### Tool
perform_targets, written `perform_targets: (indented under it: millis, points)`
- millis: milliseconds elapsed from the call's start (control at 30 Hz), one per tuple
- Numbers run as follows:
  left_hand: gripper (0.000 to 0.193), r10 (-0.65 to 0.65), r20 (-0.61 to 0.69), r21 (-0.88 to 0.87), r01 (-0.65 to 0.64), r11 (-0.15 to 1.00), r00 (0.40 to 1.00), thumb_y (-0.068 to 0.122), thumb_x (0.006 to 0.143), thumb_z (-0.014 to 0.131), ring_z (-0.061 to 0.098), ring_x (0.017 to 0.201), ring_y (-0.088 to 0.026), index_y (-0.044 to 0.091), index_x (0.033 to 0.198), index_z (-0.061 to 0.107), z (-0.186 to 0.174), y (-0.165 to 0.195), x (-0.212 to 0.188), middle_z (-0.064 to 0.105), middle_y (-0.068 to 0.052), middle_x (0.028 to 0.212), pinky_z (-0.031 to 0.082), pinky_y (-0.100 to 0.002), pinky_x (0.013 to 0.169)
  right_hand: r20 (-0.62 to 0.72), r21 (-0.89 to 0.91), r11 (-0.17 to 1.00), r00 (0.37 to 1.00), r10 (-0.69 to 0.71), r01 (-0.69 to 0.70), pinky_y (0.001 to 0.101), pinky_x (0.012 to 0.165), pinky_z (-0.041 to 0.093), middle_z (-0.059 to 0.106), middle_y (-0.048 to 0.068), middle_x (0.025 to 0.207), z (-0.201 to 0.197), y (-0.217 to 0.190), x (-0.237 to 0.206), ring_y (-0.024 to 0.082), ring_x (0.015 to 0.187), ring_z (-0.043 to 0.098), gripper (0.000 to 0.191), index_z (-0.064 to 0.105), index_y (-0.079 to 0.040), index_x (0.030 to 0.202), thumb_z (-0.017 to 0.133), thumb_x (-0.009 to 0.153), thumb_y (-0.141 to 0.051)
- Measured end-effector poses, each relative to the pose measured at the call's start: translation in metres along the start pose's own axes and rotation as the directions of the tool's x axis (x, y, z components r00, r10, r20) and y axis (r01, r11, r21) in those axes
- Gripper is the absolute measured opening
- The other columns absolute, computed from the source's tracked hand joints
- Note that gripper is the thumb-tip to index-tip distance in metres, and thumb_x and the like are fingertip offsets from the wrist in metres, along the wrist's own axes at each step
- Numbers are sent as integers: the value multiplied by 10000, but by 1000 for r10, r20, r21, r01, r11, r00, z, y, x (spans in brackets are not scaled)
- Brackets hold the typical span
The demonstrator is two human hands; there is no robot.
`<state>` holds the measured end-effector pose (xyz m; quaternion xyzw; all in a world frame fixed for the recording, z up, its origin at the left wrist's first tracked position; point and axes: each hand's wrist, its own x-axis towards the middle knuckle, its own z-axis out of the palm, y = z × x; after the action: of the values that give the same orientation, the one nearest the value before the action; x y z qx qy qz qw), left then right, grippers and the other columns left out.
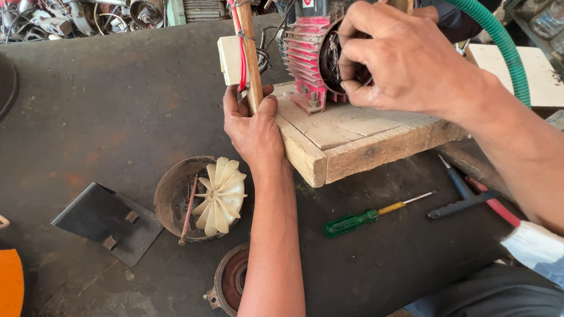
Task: The person uses a screwdriver to work inside the rear of an electric motor mounted on a wooden board, then manipulates the rotor and bearing area by hand. They later handle a copper coil, pull at its wire, and use pliers to cut or trim the wire.
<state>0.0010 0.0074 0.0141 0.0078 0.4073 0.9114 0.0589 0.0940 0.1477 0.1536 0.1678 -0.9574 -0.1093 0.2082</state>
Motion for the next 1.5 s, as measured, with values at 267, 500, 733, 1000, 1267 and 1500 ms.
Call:
perform_targets:
  millis: [267,500,733,1000,1267,1500]
  points:
    - [673,-18,-15,35,19,999,1000,-46,791,618,669,951,-161,-16,1450,483,-1,1,-1,724,-117,1060,514,-309,883,72,2,1000,997,20,-20,455,781,511,613,39,1060,-7,-2,2,247,922,642,168,654,-85,754,815,733,-131]
    - [634,12,-7,23,-11,1000,1000,-48,803,616,660,947,-164,-34,1428,509,-2,-8,2,718,-118,1053,511,-308,888,48,10,1000,999,-12,12,388,773,562,624,59,1069,-13,-2,5,259,951,650,158,666,-72,782,805,753,-139]
    - [634,12,1,-8,-12,1000,1000,-48,806,615,653,950,-164,-30,1431,510,-1,-7,0,711,-119,1054,508,-310,889,30,-127,991,999,-34,38,360,681,534,646,21,1086,-17,-4,8,220,931,634,161,667,-95,768,817,772,-153]
    - [644,7,3,-4,-7,1000,1000,-50,804,614,654,958,-165,-31,1438,504,2,3,-3,711,-121,1058,507,-312,899,-102,-227,961,977,-187,160,345,697,534,632,19,1029,-20,-4,21,208,900,610,195,672,-92,785,845,743,-169]
    - [657,-20,-7,-4,20,1000,1000,-56,800,611,655,954,-162,-22,1445,494,4,6,-3,712,-121,1061,511,-311,890,-94,-194,965,976,-195,175,365,802,540,637,20,1059,-23,-4,24,233,966,616,210,719,-101,898,853,749,-164]
    - [652,-16,-4,-11,16,1000,1000,-60,794,607,655,949,-164,-30,1437,498,3,5,-2,709,-122,1055,512,-313,885,-112,-263,945,967,-229,193,353,838,541,666,-8,1170,-22,-5,22,219,1061,613,241,772,-152,980,856,757,-189]
